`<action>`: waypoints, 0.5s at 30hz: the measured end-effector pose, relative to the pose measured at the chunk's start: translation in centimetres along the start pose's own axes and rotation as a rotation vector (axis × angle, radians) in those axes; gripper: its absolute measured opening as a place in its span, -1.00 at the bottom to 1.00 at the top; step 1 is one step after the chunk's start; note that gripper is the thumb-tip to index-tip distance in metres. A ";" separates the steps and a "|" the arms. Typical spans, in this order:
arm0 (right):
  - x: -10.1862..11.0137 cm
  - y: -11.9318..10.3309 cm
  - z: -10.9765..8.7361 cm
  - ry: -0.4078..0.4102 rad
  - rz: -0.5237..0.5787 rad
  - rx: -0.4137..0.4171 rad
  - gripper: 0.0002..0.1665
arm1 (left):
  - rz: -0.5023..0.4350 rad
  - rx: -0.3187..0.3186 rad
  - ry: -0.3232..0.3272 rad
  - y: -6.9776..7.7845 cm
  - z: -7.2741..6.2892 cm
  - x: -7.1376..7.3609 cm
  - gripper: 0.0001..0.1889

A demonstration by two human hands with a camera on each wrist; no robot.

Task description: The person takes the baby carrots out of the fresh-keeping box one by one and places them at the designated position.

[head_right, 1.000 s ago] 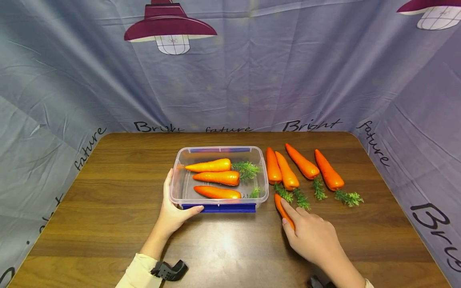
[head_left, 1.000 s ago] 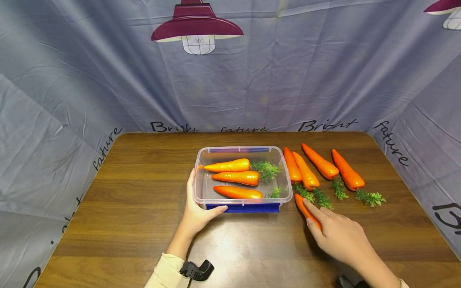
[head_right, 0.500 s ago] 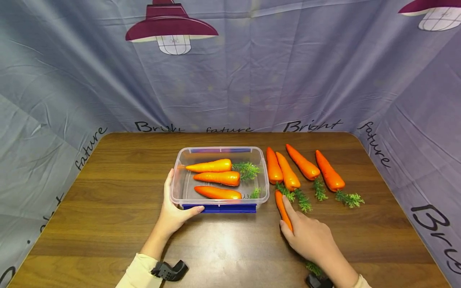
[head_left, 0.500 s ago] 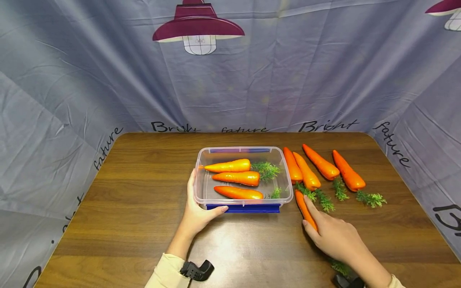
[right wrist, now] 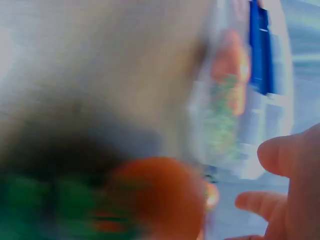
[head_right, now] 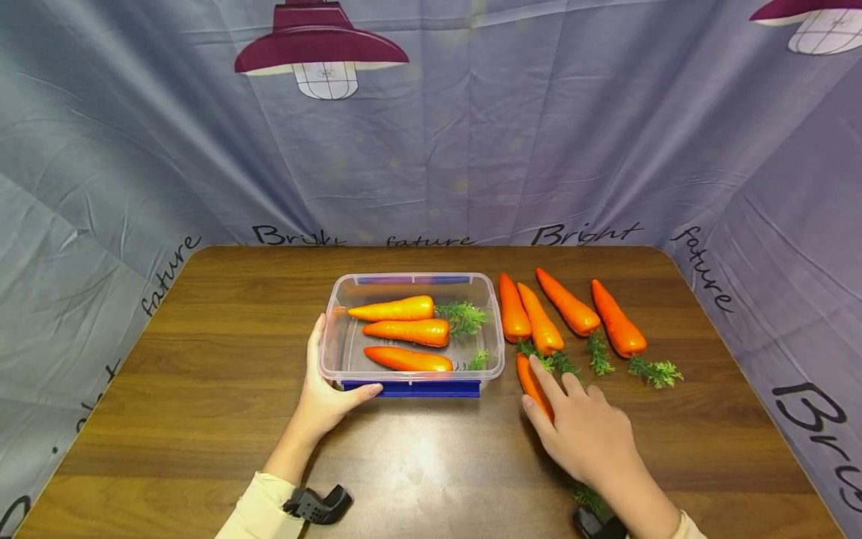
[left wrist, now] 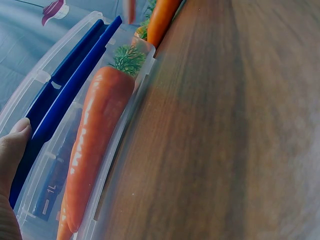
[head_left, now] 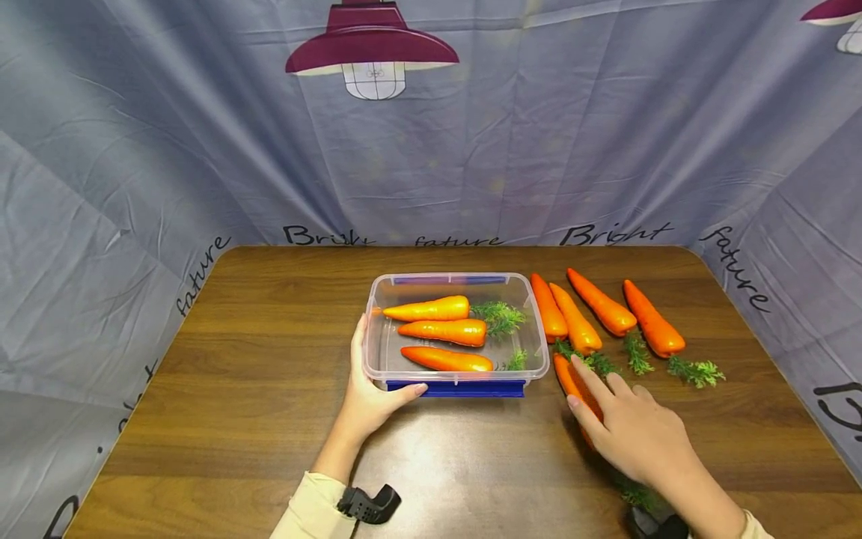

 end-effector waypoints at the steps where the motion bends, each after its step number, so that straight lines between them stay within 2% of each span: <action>1: 0.5 -0.3 0.2 0.020 0.003 0.017 -0.23 | 0.000 0.000 0.000 0.0 0.0 0.0 0.36; 6: 3.4 -2.5 1.9 0.128 0.027 0.166 -0.27 | -0.005 0.002 -0.002 0.0 0.0 0.1 0.36; 9: 4.4 -4.1 3.4 0.157 0.038 0.273 -0.27 | -0.010 0.000 -0.006 -0.1 0.0 0.0 0.36; 12: 4.6 -5.8 5.1 0.135 0.059 0.367 -0.25 | -0.008 -0.002 -0.008 0.0 0.0 0.0 0.37; 15: 4.2 -7.5 6.6 0.067 0.096 0.438 -0.22 | -0.007 -0.009 -0.008 0.0 0.1 0.0 0.37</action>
Point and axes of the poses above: each hand's wrist, its own z-axis towards the middle knuckle, its own x-axis out of the back of the hand, y = z × x, the point moved 2 cm from there along z, towards the middle knuckle, and after that the axes turned 14 degrees about z, right-handed, at the moved point
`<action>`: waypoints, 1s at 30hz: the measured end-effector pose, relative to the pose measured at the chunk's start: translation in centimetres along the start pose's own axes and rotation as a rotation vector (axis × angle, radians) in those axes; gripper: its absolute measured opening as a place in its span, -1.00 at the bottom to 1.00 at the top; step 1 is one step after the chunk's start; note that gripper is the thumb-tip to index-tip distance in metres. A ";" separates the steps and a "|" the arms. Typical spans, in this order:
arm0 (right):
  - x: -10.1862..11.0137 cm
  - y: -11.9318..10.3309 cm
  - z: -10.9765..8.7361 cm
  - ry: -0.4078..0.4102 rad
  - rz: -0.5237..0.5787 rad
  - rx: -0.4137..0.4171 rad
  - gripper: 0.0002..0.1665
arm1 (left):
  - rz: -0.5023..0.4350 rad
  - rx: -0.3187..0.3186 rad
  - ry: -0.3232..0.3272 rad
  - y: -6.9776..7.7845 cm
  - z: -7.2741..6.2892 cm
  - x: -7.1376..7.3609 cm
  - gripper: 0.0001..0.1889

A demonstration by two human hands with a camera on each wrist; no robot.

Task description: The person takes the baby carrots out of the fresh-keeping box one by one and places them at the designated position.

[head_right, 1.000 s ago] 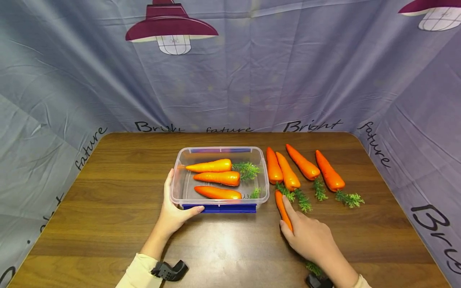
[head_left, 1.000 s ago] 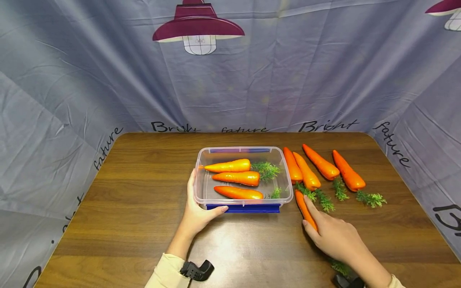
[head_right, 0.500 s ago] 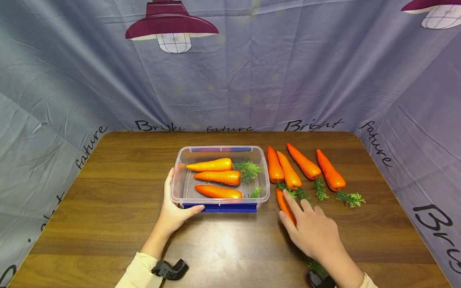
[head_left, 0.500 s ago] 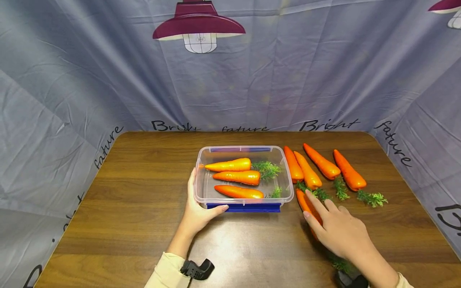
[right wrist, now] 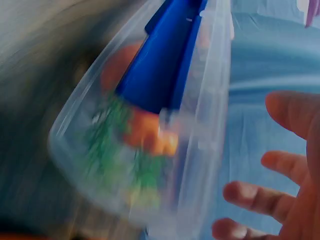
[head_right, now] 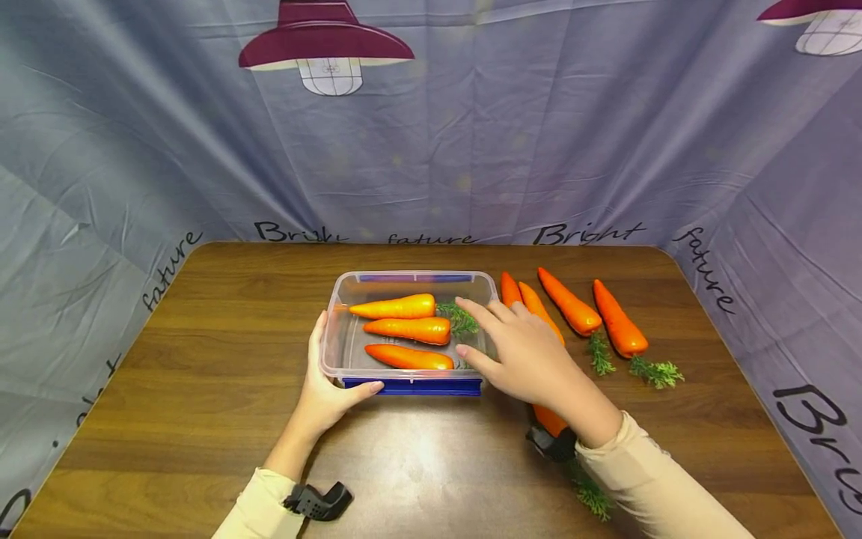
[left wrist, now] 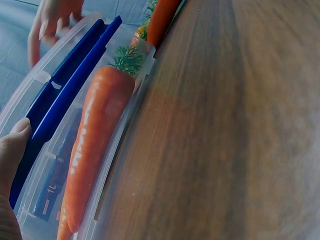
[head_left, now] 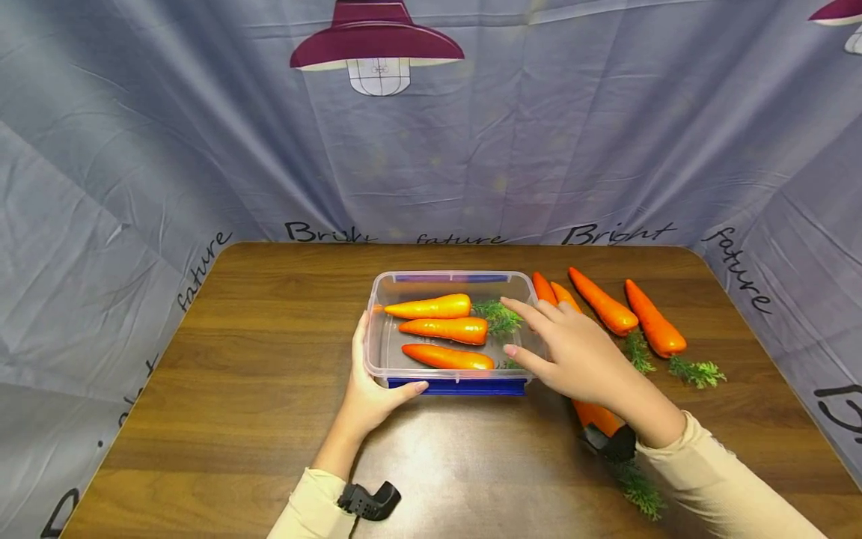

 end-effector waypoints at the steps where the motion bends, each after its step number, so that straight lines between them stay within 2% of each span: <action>1: -0.3 -0.2 0.6 -0.025 0.024 0.011 -0.21 | -0.001 -0.005 0.001 0.0 0.0 0.0 0.37; 9: -3.3 -0.8 4.1 -0.207 0.119 -0.008 -0.20 | -0.013 -0.013 -0.004 0.6 0.0 -0.1 0.38; 16: -4.6 -0.9 5.9 -0.392 0.323 0.041 -0.32 | -0.020 0.002 -0.011 2.6 -0.2 0.4 0.34; 24: -5.1 -1.4 7.0 -0.501 0.272 0.073 -0.23 | -0.039 -0.008 -0.009 2.9 -0.2 0.5 0.33; 30: -5.6 -1.3 7.8 -0.545 0.242 0.150 -0.23 | -0.030 -0.008 -0.010 2.8 -0.2 0.4 0.33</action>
Point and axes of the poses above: each hand's wrist, its own z-axis towards the middle knuckle, its own x-axis out of the back of the hand, y = z × x, the point moved 2 cm from there along z, towards the middle knuckle, and after that the axes turned 14 degrees about z, right-handed, at the moved point
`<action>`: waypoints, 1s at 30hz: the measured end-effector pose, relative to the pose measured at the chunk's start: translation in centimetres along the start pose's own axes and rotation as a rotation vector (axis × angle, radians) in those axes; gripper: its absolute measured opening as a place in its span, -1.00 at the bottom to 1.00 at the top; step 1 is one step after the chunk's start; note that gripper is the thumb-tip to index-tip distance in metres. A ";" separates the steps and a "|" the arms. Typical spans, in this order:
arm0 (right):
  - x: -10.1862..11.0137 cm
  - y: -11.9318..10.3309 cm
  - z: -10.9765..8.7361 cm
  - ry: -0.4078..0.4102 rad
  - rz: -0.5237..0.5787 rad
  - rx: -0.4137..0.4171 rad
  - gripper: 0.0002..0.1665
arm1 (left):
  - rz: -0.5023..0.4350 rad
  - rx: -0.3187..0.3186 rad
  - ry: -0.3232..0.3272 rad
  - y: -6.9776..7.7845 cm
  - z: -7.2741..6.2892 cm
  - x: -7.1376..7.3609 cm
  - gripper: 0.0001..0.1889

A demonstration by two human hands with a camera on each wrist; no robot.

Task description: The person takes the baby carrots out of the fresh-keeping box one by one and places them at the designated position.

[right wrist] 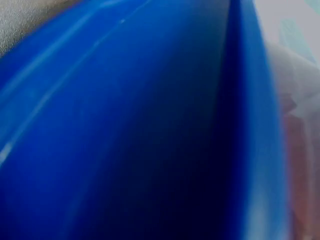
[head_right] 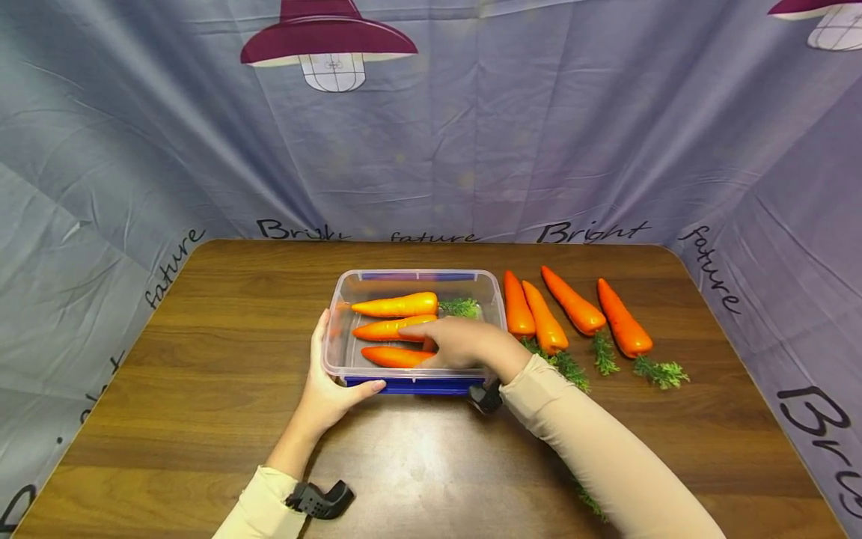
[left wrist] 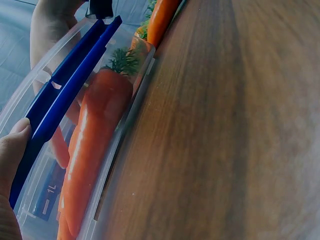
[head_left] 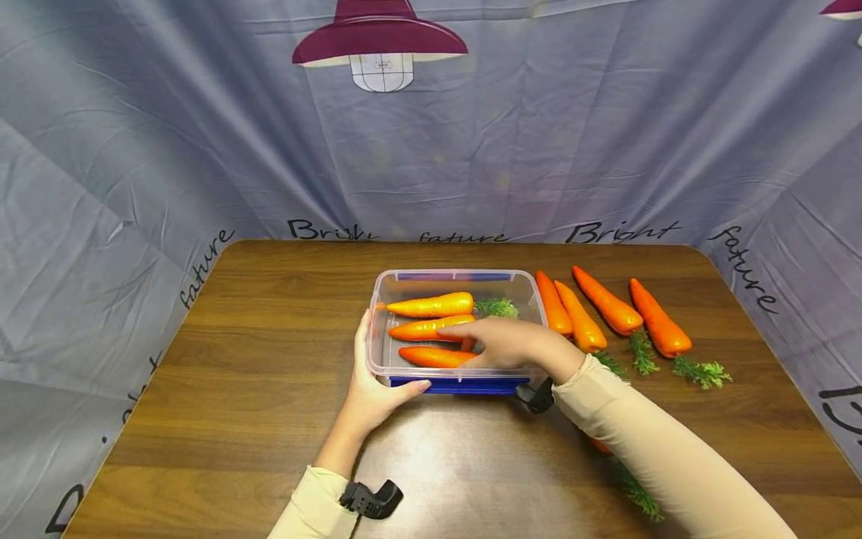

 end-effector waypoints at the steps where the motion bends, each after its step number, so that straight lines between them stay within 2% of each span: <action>1: 0.0 0.0 0.1 -0.005 0.000 0.023 -0.23 | 0.004 0.002 -0.002 0.0 0.0 0.0 0.34; 4: -0.1 -0.1 0.4 -0.016 0.005 0.065 -0.23 | 0.012 0.006 -0.008 0.0 0.0 0.0 0.34; 7: -0.1 -0.2 0.6 -0.039 0.019 0.038 -0.27 | 0.010 0.013 -0.008 -0.3 0.1 -0.1 0.35; 11: -0.1 -0.1 0.6 -0.056 0.029 0.004 -0.35 | 0.020 0.004 0.002 -1.9 0.2 -0.3 0.38; 15: -0.1 0.3 0.4 -0.034 0.084 0.086 -0.41 | 0.030 -0.008 0.005 -2.9 0.2 -0.4 0.39; 18: 0.0 0.4 0.2 -0.008 0.117 0.118 -0.41 | 0.032 -0.002 0.001 -3.0 0.2 -0.4 0.38; 24: 0.3 0.5 -0.4 0.080 0.200 0.010 -0.40 | 0.039 0.031 0.006 -2.6 0.2 -0.4 0.38; 30: 0.6 0.5 -1.0 0.153 0.324 -0.053 -0.42 | 0.041 0.053 0.008 -0.7 0.0 -0.2 0.37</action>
Point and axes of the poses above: each hand's wrist, its own z-axis towards the middle knuckle, its own x-axis out of the back of the hand, y = z × x, the point moved 2 cm from there along z, towards the middle knuckle, and after that the axes turned 14 degrees about z, right-handed, at the moved point
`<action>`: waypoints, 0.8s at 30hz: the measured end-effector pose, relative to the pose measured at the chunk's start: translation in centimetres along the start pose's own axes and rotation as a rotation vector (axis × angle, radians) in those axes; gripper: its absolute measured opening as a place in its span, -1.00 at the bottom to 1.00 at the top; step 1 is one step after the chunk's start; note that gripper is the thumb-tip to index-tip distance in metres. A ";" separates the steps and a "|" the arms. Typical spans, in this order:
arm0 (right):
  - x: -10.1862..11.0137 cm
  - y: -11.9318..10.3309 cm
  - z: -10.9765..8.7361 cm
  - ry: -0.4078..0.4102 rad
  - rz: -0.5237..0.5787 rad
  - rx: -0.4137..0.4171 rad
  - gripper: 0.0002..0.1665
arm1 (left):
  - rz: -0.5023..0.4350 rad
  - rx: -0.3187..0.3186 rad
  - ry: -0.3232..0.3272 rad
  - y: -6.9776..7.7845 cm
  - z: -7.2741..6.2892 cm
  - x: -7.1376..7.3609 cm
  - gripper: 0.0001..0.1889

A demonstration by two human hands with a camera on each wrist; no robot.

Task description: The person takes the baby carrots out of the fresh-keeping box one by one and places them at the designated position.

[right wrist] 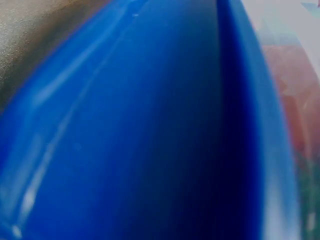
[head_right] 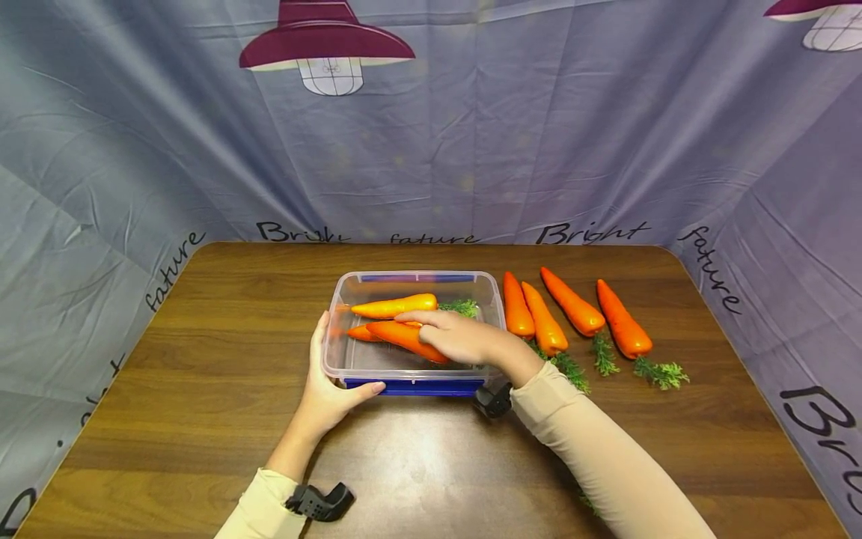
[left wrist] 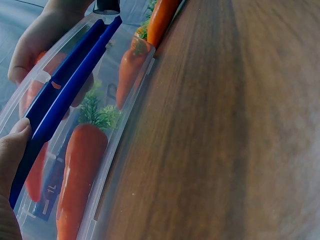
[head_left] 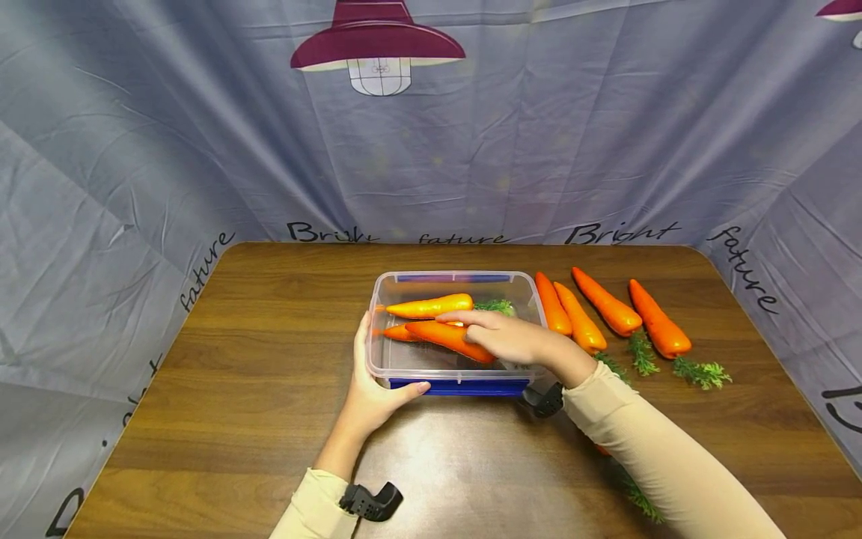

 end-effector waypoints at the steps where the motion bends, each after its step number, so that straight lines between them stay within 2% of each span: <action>1: 0.1 0.0 -0.1 0.012 0.010 0.002 -0.43 | 0.001 -0.001 -0.001 0.3 -0.1 0.1 0.37; 3: 0.2 -0.2 -0.2 0.033 0.020 0.021 -0.43 | 0.004 -0.006 -0.006 0.8 -0.1 0.2 0.35; 6: 0.3 -0.5 -0.5 0.057 0.006 0.085 -0.30 | 0.005 -0.011 -0.010 1.0 -0.2 0.2 0.34; 9: 0.5 -0.9 -1.0 0.100 -0.058 0.150 -0.20 | 0.000 -0.013 -0.010 0.9 -0.1 0.2 0.35; 12: 0.6 -1.5 -2.0 0.159 -0.145 0.182 -0.21 | -0.010 -0.012 -0.005 0.1 0.0 0.0 0.37; 18: 1.3 -3.2 -4.4 0.240 -0.248 0.201 -0.21 | 0.007 -0.011 0.007 -1.8 0.2 -0.2 0.39; 24: 2.1 -3.9 -8.5 0.354 -0.347 0.148 -0.23 | 0.003 -0.032 0.009 -2.1 0.3 -0.2 0.37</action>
Point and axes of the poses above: each hand's wrist, its own z-axis towards the middle knuckle, its own x-axis out of the back of the hand, y = z × x, the point moved 2 cm from there along z, towards the middle knuckle, and after that the axes turned 14 degrees about z, right-handed, at the moved point
